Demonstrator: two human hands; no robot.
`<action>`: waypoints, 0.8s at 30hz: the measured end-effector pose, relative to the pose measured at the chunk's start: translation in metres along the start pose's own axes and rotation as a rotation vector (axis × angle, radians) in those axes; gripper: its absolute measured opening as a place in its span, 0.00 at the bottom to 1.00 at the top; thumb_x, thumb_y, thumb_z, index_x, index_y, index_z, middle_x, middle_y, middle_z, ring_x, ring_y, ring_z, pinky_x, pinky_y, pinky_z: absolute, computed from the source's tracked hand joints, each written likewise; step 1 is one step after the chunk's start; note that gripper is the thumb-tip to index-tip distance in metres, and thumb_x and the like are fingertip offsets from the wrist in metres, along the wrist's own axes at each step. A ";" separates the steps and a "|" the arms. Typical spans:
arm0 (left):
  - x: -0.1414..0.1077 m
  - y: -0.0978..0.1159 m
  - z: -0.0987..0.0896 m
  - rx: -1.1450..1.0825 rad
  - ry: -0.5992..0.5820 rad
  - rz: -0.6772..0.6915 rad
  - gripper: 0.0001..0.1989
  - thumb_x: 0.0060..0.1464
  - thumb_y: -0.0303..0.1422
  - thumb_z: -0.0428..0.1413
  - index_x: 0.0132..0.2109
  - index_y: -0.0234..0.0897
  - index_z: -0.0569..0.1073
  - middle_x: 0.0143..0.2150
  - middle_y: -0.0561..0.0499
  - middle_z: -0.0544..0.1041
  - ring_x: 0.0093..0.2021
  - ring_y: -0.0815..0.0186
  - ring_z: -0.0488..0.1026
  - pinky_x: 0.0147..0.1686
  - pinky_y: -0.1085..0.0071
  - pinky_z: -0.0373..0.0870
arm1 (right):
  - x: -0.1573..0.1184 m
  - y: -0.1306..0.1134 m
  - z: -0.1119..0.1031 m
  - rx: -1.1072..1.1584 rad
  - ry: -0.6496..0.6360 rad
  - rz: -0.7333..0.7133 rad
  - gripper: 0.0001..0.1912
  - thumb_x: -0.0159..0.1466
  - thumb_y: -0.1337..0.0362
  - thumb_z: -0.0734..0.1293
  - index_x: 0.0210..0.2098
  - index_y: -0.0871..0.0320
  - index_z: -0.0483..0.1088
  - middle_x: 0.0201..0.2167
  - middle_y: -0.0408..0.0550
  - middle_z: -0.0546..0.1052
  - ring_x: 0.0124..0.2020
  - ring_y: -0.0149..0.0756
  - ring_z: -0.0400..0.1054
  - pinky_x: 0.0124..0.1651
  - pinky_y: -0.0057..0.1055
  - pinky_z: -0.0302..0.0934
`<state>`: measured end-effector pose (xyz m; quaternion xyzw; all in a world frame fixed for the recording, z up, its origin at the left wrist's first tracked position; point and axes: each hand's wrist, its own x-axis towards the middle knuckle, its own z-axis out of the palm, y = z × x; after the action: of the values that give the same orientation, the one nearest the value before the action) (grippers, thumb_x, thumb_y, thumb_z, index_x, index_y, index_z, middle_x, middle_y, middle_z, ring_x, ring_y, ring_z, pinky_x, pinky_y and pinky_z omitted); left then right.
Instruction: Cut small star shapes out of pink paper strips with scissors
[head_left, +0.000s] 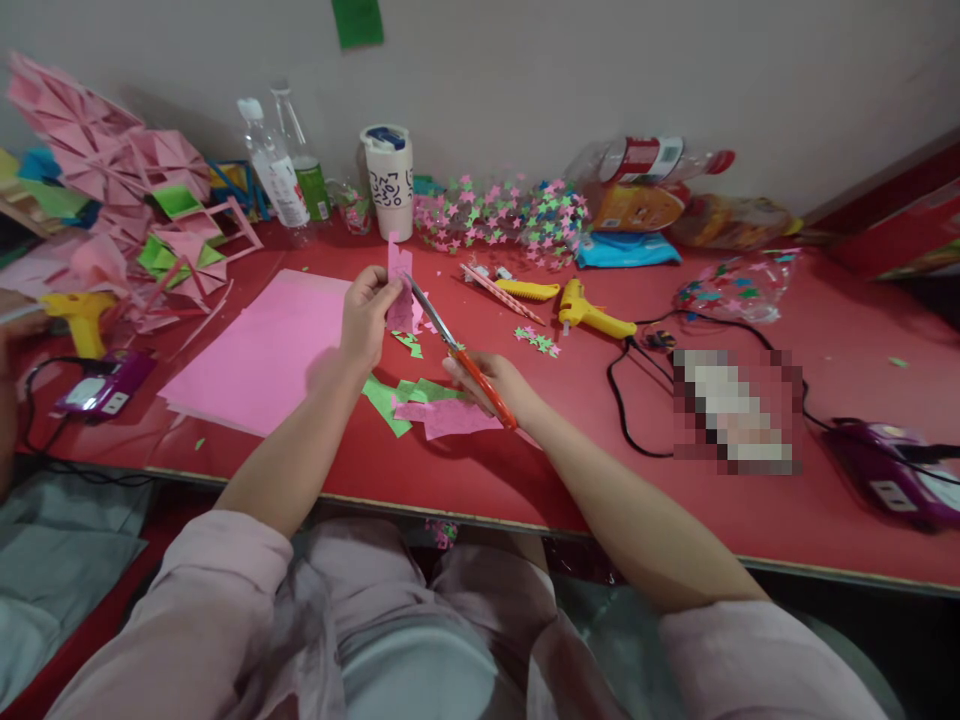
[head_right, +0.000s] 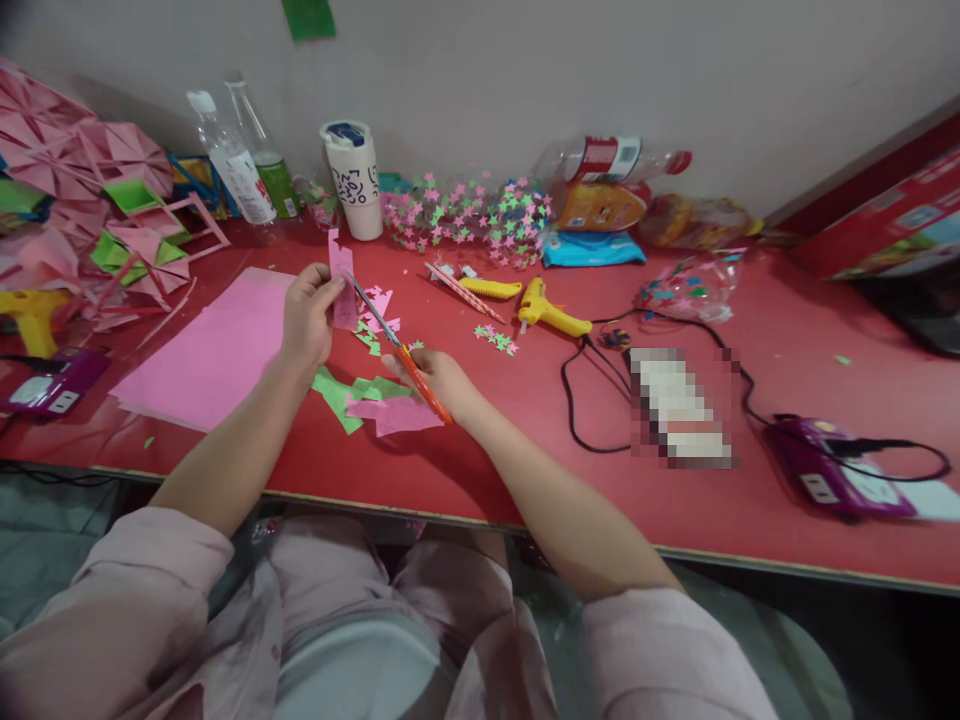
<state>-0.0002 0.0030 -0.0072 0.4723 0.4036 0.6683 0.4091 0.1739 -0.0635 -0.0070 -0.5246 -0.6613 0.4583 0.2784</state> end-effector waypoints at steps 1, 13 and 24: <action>0.000 0.000 0.000 0.006 0.003 0.005 0.07 0.49 0.31 0.56 0.27 0.37 0.65 0.22 0.58 0.64 0.21 0.77 0.60 0.23 0.78 0.57 | 0.000 0.000 0.000 0.016 -0.002 0.004 0.24 0.57 0.43 0.62 0.20 0.57 0.57 0.13 0.38 0.59 0.15 0.26 0.54 0.20 0.27 0.50; 0.000 0.001 0.000 -0.025 0.011 -0.036 0.10 0.49 0.32 0.57 0.26 0.37 0.64 0.21 0.58 0.62 0.19 0.78 0.58 0.19 0.79 0.54 | -0.001 -0.002 0.003 0.064 0.012 0.036 0.22 0.58 0.47 0.64 0.20 0.57 0.57 0.12 0.38 0.60 0.13 0.25 0.56 0.19 0.26 0.53; -0.001 0.000 0.000 -0.068 -0.007 -0.045 0.08 0.48 0.31 0.56 0.26 0.37 0.65 0.20 0.58 0.63 0.19 0.78 0.58 0.18 0.80 0.53 | -0.001 -0.004 0.002 0.022 0.024 0.076 0.20 0.59 0.51 0.65 0.21 0.57 0.58 0.13 0.37 0.60 0.12 0.24 0.55 0.18 0.26 0.56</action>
<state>0.0000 0.0025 -0.0076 0.4513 0.3898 0.6707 0.4411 0.1712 -0.0648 -0.0042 -0.5517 -0.6324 0.4694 0.2744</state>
